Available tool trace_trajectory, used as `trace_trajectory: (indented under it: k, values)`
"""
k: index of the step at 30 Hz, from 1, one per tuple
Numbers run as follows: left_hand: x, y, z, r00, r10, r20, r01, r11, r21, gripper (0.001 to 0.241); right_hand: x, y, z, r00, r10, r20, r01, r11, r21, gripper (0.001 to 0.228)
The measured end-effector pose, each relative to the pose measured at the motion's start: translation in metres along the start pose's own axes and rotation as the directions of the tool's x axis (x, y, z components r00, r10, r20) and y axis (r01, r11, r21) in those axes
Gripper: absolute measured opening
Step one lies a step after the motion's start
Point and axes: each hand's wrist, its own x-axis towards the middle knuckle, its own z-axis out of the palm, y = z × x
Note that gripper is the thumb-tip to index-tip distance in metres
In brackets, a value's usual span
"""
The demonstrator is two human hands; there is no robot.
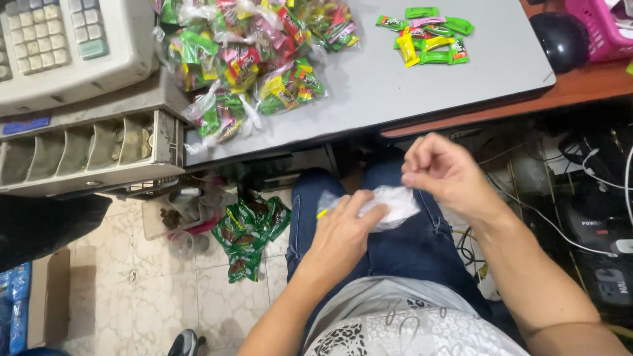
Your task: Bagging small individually wrapped candies into clear plastic bags
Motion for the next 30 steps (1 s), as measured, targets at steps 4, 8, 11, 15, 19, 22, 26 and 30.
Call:
trace_trajectory:
  k: [4,8,11,15,19,22,26,30]
  values:
    - [-0.001,-0.010,-0.005,0.994,0.006,-0.110,0.003,0.996,0.086,0.027,0.001,-0.025,-0.014,0.991,-0.099,-0.089,0.100,0.995,0.004,0.030]
    - [0.003,-0.009,-0.011,0.949,0.089,-0.303,-0.048,0.989,0.140,0.022,0.002,-0.064,0.009,0.990,-0.071,0.125,0.117,0.899,-0.421,0.015]
    - [0.007,-0.004,-0.013,0.913,0.137,-0.384,-0.084,0.985,0.153,0.019,0.003,-0.063,0.018,0.975,-0.003,0.224,0.132,0.815,-0.565,0.013]
    - [0.009,0.002,-0.020,0.878,0.152,-0.453,-0.103,0.986,0.132,0.015,0.007,-0.058,0.017,0.957,0.033,0.288,0.127,0.846,-0.518,0.010]
    - [0.009,0.005,-0.024,0.818,0.173,-0.549,-0.143,0.985,0.098,0.010,0.008,-0.062,0.024,0.971,0.080,0.227,0.047,0.862,-0.505,0.011]
    - [0.010,0.005,-0.021,0.797,0.177,-0.577,-0.150,0.984,0.095,0.009,0.007,-0.060,0.031,0.972,0.079,0.221,0.055,0.839,-0.541,0.016]
    - [0.012,0.006,-0.022,0.784,0.182,-0.593,-0.150,0.983,0.103,0.008,0.004,-0.040,0.034,0.972,0.040,0.232,0.116,0.777,-0.619,0.032]
    - [0.010,0.001,-0.019,0.789,0.189,-0.584,-0.153,0.982,0.111,0.007,0.004,-0.041,0.046,0.973,0.041,0.225,0.130,0.712,-0.690,0.021]
